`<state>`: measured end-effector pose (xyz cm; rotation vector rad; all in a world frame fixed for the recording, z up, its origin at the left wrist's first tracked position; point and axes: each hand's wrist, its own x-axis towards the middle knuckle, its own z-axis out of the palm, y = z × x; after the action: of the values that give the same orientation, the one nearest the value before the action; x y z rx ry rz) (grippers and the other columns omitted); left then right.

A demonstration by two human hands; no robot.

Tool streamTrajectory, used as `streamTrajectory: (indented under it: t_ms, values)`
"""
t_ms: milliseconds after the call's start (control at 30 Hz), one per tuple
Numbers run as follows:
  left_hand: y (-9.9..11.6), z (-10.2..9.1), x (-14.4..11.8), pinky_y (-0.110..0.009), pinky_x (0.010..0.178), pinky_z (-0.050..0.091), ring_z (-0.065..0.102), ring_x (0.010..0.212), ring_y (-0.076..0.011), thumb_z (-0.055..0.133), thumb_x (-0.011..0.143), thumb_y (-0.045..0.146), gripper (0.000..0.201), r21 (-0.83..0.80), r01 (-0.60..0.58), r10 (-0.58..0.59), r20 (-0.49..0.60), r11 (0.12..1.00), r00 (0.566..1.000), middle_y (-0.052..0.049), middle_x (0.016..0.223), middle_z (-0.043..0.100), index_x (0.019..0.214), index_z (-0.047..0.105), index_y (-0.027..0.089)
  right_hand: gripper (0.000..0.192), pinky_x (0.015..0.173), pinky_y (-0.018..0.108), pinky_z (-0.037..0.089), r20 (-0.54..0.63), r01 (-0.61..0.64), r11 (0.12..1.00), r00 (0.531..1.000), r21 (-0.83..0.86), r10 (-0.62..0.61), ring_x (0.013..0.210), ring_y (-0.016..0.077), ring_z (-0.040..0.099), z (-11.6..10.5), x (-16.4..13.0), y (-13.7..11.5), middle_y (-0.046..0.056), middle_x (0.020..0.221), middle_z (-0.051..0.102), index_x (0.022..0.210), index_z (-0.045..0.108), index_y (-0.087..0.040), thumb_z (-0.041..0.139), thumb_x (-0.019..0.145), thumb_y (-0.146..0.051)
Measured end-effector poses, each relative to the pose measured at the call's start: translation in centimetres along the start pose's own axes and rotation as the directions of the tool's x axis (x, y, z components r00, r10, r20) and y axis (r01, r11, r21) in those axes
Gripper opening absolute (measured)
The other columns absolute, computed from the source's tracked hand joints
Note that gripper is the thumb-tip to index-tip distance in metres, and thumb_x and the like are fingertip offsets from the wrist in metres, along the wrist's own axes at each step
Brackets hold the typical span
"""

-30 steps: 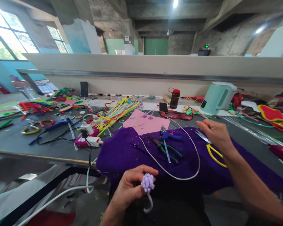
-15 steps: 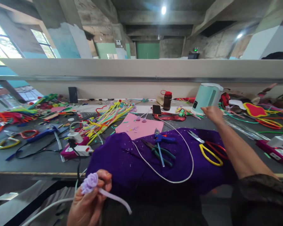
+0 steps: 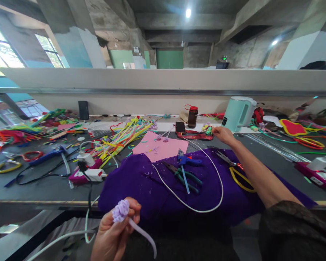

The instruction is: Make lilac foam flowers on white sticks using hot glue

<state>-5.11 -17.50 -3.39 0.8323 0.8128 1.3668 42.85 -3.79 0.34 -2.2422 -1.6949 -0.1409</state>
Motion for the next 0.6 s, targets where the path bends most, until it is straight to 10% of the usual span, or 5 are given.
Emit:
streamTrajectory:
  t_ms: [467,600]
  values:
    - [-0.7,1.5,0.0,-0.016,0.041,0.034,0.05,0.051,-0.0091,0.075,0.057,0.027,0.016,0.098,0.024,-0.035,0.109,0.995,0.993,-0.004,0.065,0.062,0.064,0.07,0.014,0.037,0.046,0.023,0.035,-0.044,0.023,0.952,0.999,0.305,-0.01,0.042,0.0122,0.049,-0.7,-3.6,-1.2,0.001,0.047,0.057,0.063,0.064,-0.014,0.044,0.08,-0.039]
    - [-0.8,2.4,0.0,-0.016,0.042,0.031,0.048,0.048,-0.0076,0.071,0.063,0.027,0.015,0.128,0.026,-0.044,0.134,0.991,0.99,-0.004,0.063,0.062,0.067,0.07,0.012,0.032,0.05,0.023,0.041,-0.072,0.143,0.891,0.99,0.431,-0.124,0.053,0.013,0.055,-2.1,-7.3,-3.6,0.003,0.071,0.065,0.095,0.064,-0.015,0.045,0.081,-0.037]
